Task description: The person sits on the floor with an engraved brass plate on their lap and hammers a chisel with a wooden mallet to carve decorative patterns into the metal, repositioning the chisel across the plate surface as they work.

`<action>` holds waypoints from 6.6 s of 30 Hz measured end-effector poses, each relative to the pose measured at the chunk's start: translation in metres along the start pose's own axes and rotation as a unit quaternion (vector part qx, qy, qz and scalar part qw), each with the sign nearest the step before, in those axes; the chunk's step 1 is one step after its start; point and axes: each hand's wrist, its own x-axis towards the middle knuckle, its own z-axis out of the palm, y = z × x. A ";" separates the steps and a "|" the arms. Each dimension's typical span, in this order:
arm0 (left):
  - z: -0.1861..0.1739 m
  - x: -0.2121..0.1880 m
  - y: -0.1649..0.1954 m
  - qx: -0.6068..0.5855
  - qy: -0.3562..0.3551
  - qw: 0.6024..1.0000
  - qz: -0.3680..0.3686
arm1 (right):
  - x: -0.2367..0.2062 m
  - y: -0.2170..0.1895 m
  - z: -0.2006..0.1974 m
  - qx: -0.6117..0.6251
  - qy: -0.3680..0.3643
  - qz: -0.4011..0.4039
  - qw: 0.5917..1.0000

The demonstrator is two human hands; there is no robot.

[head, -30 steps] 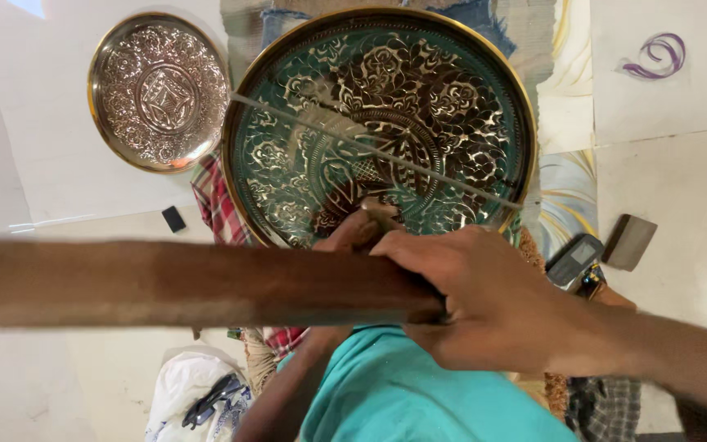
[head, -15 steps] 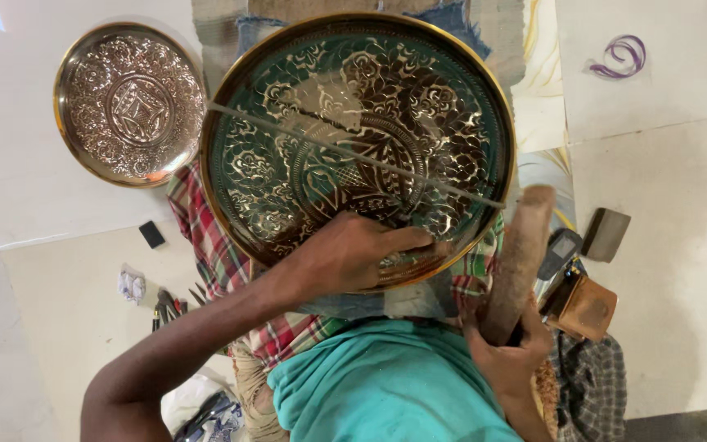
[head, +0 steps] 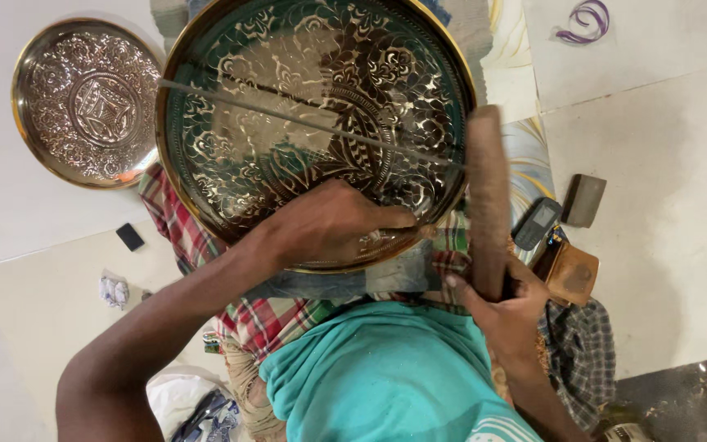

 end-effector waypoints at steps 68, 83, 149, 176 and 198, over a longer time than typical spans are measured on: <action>0.006 0.007 -0.001 0.005 -0.019 1.000 -0.022 | 0.025 -0.016 0.026 -0.243 0.051 -0.187 0.951; 0.017 0.013 -0.004 0.028 -0.036 0.998 -0.035 | 0.024 -0.014 0.029 -0.231 0.091 -0.149 0.957; 0.044 0.001 0.007 0.004 0.119 0.990 -0.081 | 0.017 0.003 -0.027 -0.093 0.053 -0.005 0.994; 0.046 0.011 0.011 0.028 0.135 0.987 -0.087 | 0.050 0.018 -0.053 -0.152 0.032 -0.104 0.982; 0.041 0.015 0.018 0.023 0.148 0.987 -0.060 | 0.041 0.006 -0.039 -0.144 0.059 -0.076 0.985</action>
